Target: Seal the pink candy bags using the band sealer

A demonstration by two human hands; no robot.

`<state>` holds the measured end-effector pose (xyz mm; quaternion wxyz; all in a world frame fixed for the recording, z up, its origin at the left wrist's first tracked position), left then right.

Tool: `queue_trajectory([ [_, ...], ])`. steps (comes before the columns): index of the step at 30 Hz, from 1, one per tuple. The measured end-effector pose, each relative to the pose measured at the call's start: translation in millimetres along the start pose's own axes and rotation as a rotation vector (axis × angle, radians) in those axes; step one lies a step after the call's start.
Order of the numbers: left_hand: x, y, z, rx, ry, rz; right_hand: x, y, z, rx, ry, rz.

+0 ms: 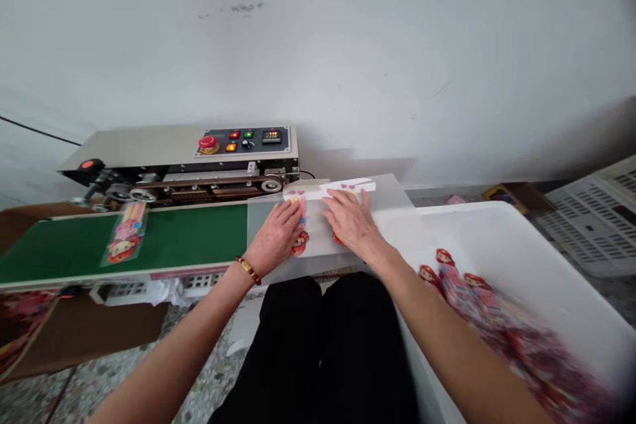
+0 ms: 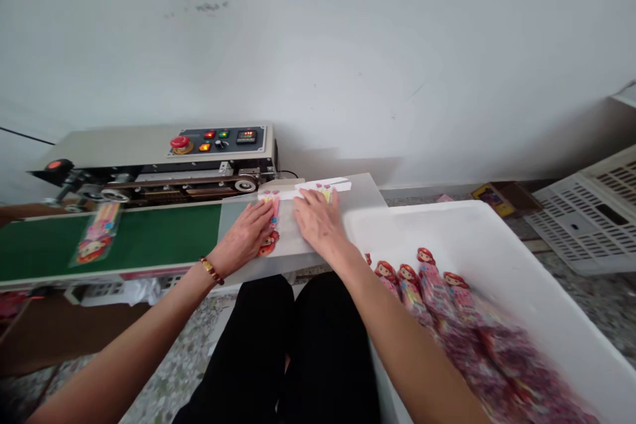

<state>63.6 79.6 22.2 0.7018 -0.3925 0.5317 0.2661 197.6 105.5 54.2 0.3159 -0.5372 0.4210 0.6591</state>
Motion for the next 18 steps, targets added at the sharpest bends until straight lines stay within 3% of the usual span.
queue_trajectory([
  [3,3.9,-10,-1,0.028,0.013,0.039,8,16,35,0.025,0.082,0.112],
  [7,5.9,-12,-1,0.012,0.005,0.070,20,18,70,0.079,0.166,0.088],
  [11,4.7,-12,-2,0.026,0.003,0.063,26,12,77,0.114,0.224,0.086],
  [18,6.7,-13,-2,0.032,0.020,0.080,24,10,74,0.103,0.184,0.172],
])
Point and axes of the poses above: each hand's wrist, its own z-axis towards the middle knuckle, its own x-axis out of the palm, y = z × x, the point moved 10 cm from there along z, towards the middle knuckle, and after that the axes turned 8 degrees about y, right-handed, at the moved point
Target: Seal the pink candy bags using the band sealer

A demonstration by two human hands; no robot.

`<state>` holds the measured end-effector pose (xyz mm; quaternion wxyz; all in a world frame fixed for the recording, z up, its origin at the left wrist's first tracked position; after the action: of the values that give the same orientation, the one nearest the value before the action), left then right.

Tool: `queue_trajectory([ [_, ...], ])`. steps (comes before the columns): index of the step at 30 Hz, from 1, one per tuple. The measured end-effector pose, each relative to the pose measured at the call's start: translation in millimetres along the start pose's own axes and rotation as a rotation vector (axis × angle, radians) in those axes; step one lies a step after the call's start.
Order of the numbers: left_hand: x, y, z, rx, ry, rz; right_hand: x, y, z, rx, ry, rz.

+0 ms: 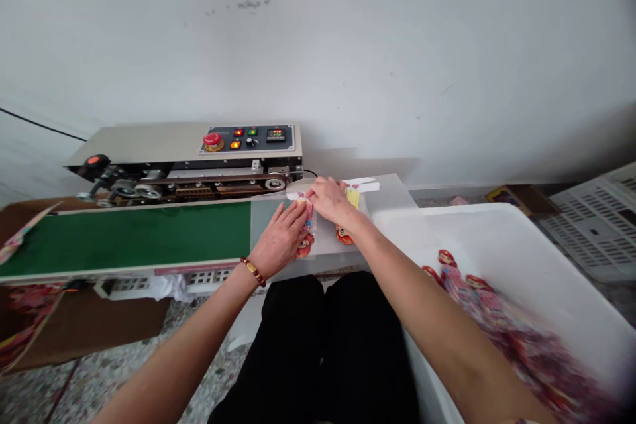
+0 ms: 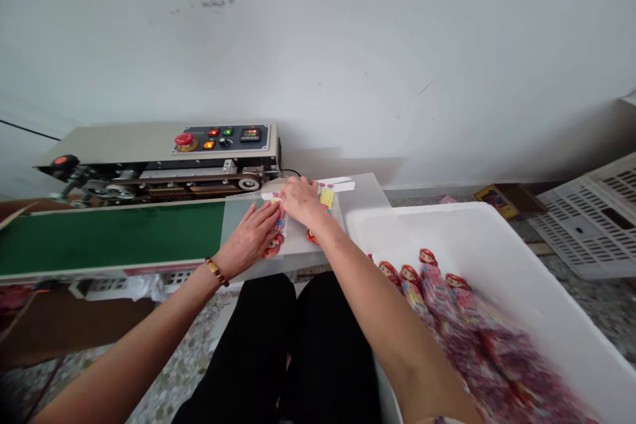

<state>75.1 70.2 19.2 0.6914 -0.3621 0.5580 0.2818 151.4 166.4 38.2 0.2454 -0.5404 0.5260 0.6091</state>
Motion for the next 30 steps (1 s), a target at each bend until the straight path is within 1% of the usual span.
queue_trajectory([
  [2,-0.2,4,3,-0.024,-0.002,0.000,-4,-7,-5,-0.010,-0.007,0.086],
  [3,-0.7,7,4,-0.042,-0.004,0.000,-9,-11,-10,-0.021,-0.038,0.115],
  [6,-2.3,16,8,-0.090,-0.005,0.000,-29,-32,-37,-0.019,-0.201,0.109],
  [8,-3.3,22,8,-0.115,-0.007,-0.006,-35,-49,-60,0.019,-0.276,0.050],
  [10,-4.6,32,4,-0.145,-0.014,-0.020,-30,-62,-77,0.042,-0.266,-0.020],
  [12,-6.3,45,-5,-0.175,-0.017,-0.038,-19,-68,-86,0.030,-0.211,-0.086],
  [14,-9.7,63,-19,-0.193,-0.012,-0.052,-7,-63,-87,-0.003,-0.170,-0.134],
  [16,-15.4,82,-37,-0.201,0.003,-0.055,3,-49,-81,-0.038,-0.149,-0.154],
  [19,-31.1,110,-63,-0.253,-0.008,0.007,17,-12,-64,-0.125,-0.124,-0.140],
  [20,-38.4,116,-68,-0.288,-0.039,0.043,22,3,-58,-0.164,-0.120,-0.128],
  [21,-45.3,118,-71,-0.315,-0.078,0.072,25,17,-53,-0.194,-0.117,-0.113],
  [22,-50.3,114,-69,-0.326,-0.119,0.088,28,28,-49,-0.215,-0.124,-0.101],
  [23,-52.3,105,-64,-0.316,-0.152,0.091,29,37,-46,-0.229,-0.129,-0.087],
  [25,-45.8,73,-43,-0.237,-0.164,0.053,28,45,-44,-0.229,-0.134,-0.051],
  [26,-38.6,55,-30,-0.191,-0.144,0.031,26,44,-45,-0.216,-0.134,-0.033],
  [28,-22.9,24,-7,-0.138,-0.084,-0.021,18,30,-54,-0.175,-0.139,-0.004],
  [29,-16.5,14,1,-0.132,-0.056,-0.036,12,20,-61,-0.155,-0.148,-0.002],
  [30,-12.0,8,6,-0.139,-0.035,-0.045,5,8,-71,-0.136,-0.165,-0.005],
])
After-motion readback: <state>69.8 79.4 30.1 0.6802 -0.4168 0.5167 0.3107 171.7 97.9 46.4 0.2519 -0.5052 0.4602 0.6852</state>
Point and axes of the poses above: each hand's wrist, its own z-axis towards the middle knuckle, its own x-axis out of the palm, y = z × x, the point moved 10 cm from there along z, towards the middle knuckle, and after that the axes turned 8 degrees about y, right-handed, at the moved point
